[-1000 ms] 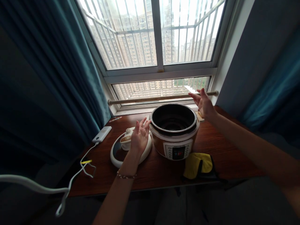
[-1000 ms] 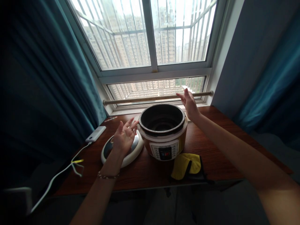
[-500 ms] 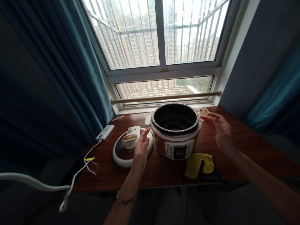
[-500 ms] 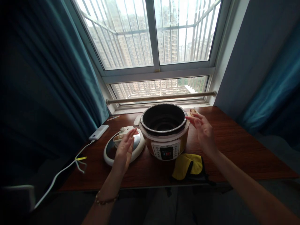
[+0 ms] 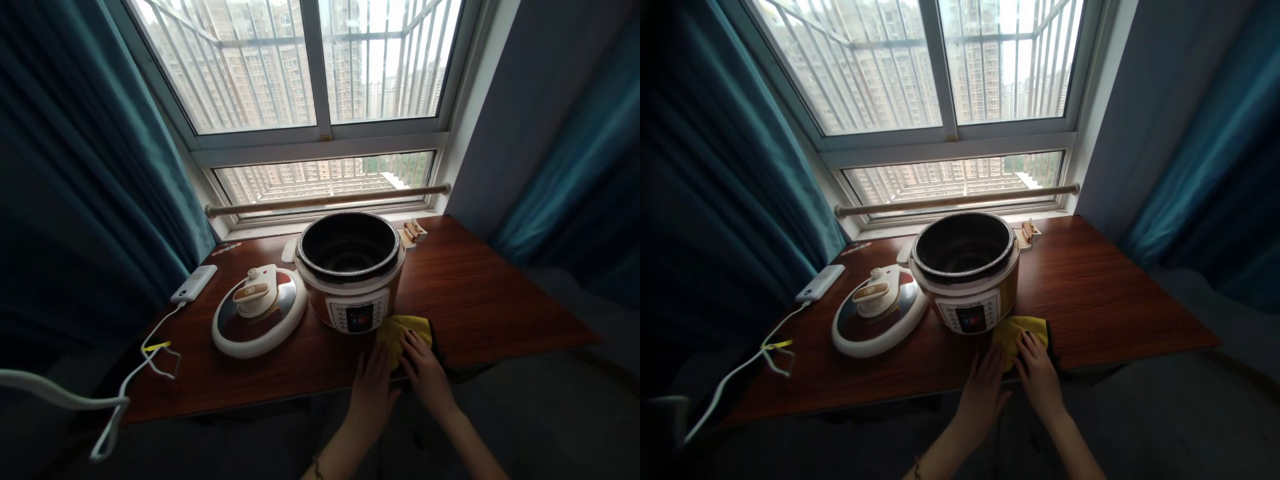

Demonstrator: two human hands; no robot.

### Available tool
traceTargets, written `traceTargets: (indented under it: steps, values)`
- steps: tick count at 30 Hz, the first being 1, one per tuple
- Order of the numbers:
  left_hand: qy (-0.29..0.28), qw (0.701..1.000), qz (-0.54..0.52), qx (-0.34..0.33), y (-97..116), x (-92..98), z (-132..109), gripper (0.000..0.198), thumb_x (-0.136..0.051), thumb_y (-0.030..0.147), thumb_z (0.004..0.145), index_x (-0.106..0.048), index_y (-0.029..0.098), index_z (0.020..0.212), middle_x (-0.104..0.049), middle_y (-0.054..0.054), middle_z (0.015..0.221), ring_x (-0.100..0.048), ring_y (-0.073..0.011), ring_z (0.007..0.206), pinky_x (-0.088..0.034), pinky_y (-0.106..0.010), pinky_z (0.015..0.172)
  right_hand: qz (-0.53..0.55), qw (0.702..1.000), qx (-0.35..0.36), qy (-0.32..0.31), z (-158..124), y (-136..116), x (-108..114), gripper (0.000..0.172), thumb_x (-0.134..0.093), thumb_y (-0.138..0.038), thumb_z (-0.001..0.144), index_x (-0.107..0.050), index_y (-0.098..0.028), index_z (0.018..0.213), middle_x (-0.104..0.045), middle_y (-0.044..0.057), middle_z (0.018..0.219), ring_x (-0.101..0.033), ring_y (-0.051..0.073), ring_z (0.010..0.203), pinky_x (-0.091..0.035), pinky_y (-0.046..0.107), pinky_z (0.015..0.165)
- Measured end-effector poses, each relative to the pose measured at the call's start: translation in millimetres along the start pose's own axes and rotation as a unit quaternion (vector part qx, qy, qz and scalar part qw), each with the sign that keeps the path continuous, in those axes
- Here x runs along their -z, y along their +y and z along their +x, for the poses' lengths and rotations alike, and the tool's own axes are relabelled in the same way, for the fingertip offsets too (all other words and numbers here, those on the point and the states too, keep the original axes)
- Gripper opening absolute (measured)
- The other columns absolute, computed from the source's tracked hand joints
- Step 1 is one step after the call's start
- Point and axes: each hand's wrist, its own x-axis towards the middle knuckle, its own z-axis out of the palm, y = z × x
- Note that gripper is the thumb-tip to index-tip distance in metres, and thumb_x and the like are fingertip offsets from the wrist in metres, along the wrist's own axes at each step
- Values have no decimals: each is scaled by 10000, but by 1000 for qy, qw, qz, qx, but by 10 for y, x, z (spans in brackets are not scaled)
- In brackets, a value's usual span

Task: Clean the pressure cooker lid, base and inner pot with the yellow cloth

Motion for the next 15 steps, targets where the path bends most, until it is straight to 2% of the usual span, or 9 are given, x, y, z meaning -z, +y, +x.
traceTargets:
  steps: [4, 8, 11, 15]
  values:
    - [21, 999, 44, 5, 38, -117, -50, 734, -529, 404, 815, -204, 148, 1422, -241, -115, 1477, -185, -252, 1370, -290, -549, 1067, -2, 1000, 2, -13, 36, 8, 81, 411, -444, -335, 877, -530, -216, 1261, -448, 75, 1359, -366, 264, 1286, -390, 477, 1013]
    - [16, 998, 50, 17, 59, -155, -159, 752, -508, 422, 825, -151, 163, 1433, -189, -93, 1491, -158, -247, 1377, -248, -567, 1080, -6, 1000, 1, -17, 38, -2, 95, 401, -441, -334, 880, -543, -205, 1245, -453, 72, 1355, -370, 257, 1284, -384, 469, 1023]
    - [3, 999, 33, 23, 84, -133, -236, 743, -508, 388, 833, -134, 170, 1437, -205, -115, 1482, -185, -265, 1368, -243, -587, 1072, 4, 1000, 5, -22, 37, 53, 73, 394, -441, -341, 878, -551, -213, 1235, -456, 66, 1353, -370, 249, 1284, -385, 464, 1025]
    - [-23, 999, -24, 7, 75, -18, -351, 676, -506, 334, 838, -202, 204, 1428, -263, -102, 1464, -224, -283, 1353, -263, -580, 1065, 8, 1000, 0, -11, 108, 311, 171, 386, -446, -371, 871, -574, -218, 1202, -478, 69, 1334, -395, 259, 1266, -386, 476, 1019]
